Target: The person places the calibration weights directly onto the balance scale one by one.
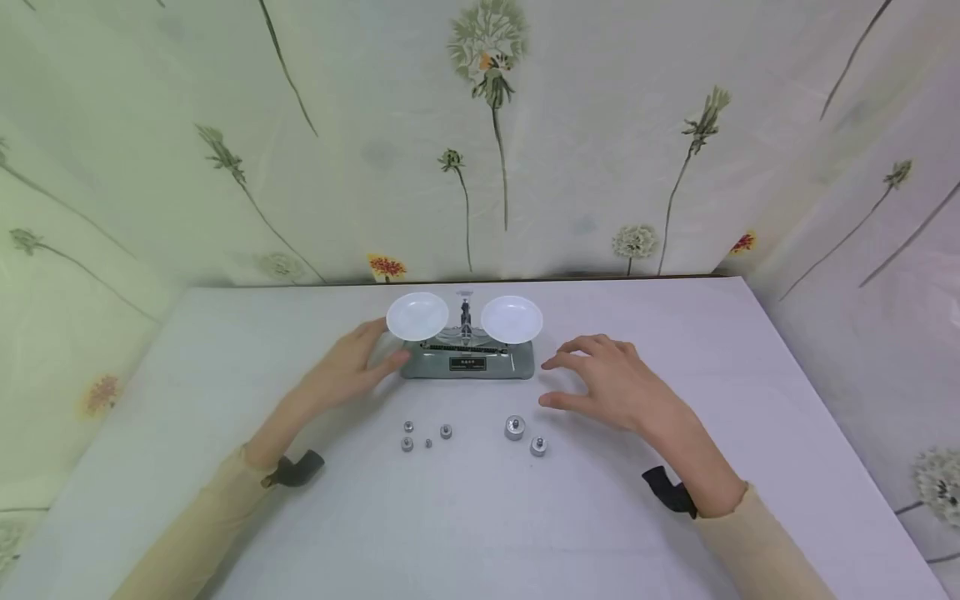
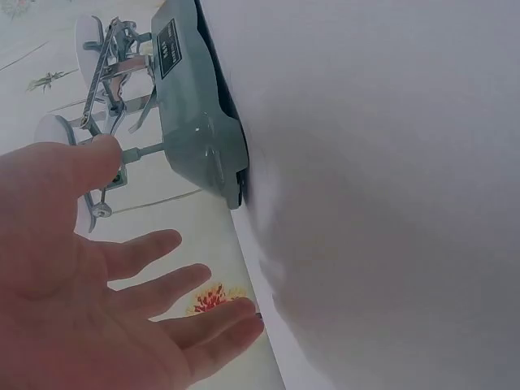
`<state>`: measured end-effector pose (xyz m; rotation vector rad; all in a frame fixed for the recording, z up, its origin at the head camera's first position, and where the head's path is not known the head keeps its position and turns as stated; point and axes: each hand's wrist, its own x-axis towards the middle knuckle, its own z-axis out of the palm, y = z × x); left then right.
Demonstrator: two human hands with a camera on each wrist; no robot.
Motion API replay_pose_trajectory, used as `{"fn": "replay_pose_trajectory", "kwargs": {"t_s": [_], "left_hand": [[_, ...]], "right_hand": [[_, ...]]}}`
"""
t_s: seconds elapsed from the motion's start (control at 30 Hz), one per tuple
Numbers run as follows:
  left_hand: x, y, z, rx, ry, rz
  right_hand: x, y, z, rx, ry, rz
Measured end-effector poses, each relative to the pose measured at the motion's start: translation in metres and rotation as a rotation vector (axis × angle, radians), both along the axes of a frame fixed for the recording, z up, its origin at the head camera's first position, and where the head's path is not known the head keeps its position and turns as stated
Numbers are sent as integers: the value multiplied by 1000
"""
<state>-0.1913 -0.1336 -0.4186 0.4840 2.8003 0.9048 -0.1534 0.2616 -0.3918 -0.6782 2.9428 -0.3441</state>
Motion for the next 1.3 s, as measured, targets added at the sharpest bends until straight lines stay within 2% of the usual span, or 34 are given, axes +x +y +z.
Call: {"fn": "replay_pose_trajectory", "kwargs": {"t_s": [0.1,0.53,0.73,1.1,1.3], "left_hand": [[-1,1,-2,31,11,-25],[-5,8,-5,76,70,-54],[-7,11,-7,65,117,-76],[-5,16,-3,27,117,-78],[-8,19,-6,-8,141,-71]], "right_hand": [[0,-2,-2,-9,-3,16],[3,-7,-5,-71,2,134],[4,-10,-5,-67,-7,174],[7,-14,-3,-38,-52,191],[8,-15,-3,-39,-53,211]]}}
